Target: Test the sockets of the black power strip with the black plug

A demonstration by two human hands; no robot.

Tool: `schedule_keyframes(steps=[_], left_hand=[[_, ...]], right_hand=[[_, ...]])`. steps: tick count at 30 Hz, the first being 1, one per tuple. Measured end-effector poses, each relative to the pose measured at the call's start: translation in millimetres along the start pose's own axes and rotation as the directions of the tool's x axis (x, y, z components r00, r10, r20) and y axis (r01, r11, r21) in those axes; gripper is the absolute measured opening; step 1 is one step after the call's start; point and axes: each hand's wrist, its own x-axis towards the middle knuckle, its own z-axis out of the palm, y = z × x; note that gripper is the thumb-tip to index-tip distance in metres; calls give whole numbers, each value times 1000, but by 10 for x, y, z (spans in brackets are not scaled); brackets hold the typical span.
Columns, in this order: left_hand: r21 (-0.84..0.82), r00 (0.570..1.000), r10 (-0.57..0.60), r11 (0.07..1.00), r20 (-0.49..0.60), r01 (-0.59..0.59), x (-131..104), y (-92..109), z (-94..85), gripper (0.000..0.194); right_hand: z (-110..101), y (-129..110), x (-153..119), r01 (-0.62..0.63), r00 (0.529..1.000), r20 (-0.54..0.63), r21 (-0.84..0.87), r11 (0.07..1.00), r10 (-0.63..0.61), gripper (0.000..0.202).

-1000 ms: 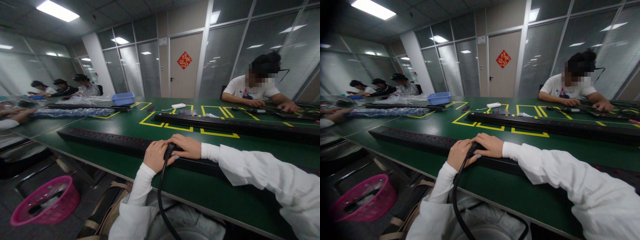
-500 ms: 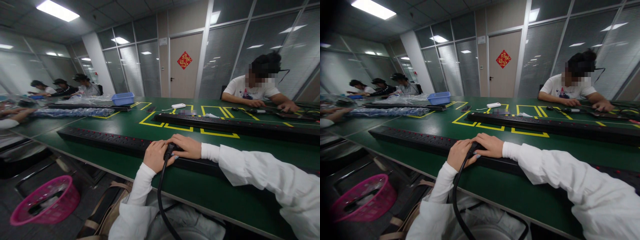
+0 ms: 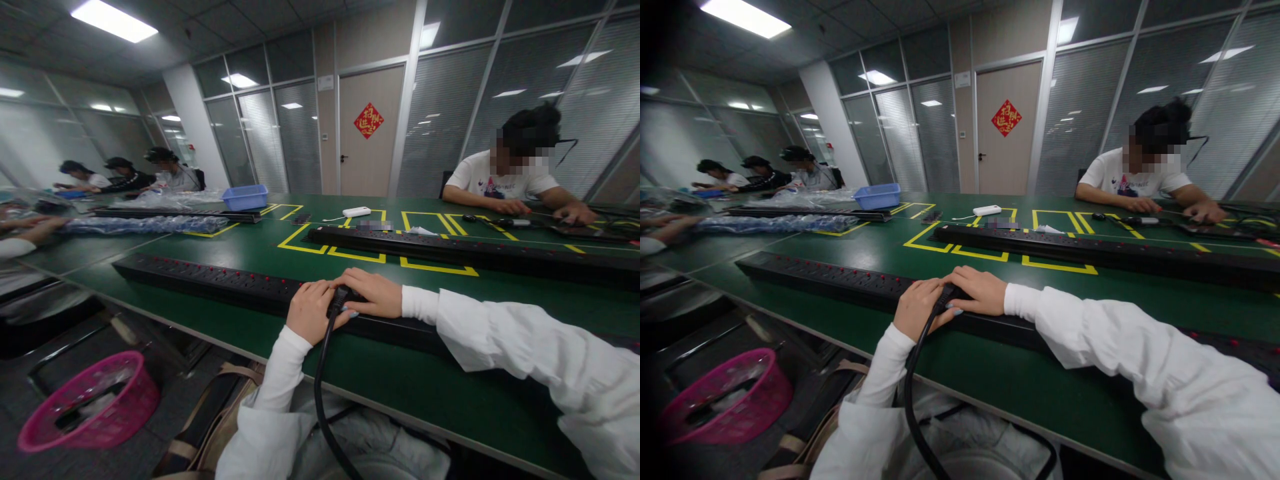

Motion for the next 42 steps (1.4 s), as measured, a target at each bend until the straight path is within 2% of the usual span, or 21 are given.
schedule_keyframes(steps=[11,23,33,42], left_hand=[[-8,1000,2,1000,-15,-2,-8,-1,12,40],[-16,999,2,1000,-39,-2,-9,1,15,38],[-8,1000,-16,1000,-25,16,3,32,-14,50],[-17,998,-28,999,-60,27,5,42,3,43]], right_hand=[[26,22,6,-16,1000,3,-23,1000,16,39],[5,15,1,31,999,-29,-20,999,-31,37],[-10,-6,-4,24,999,-32,-24,999,-25,38],[8,20,0,29,999,-39,-22,999,-30,37]])
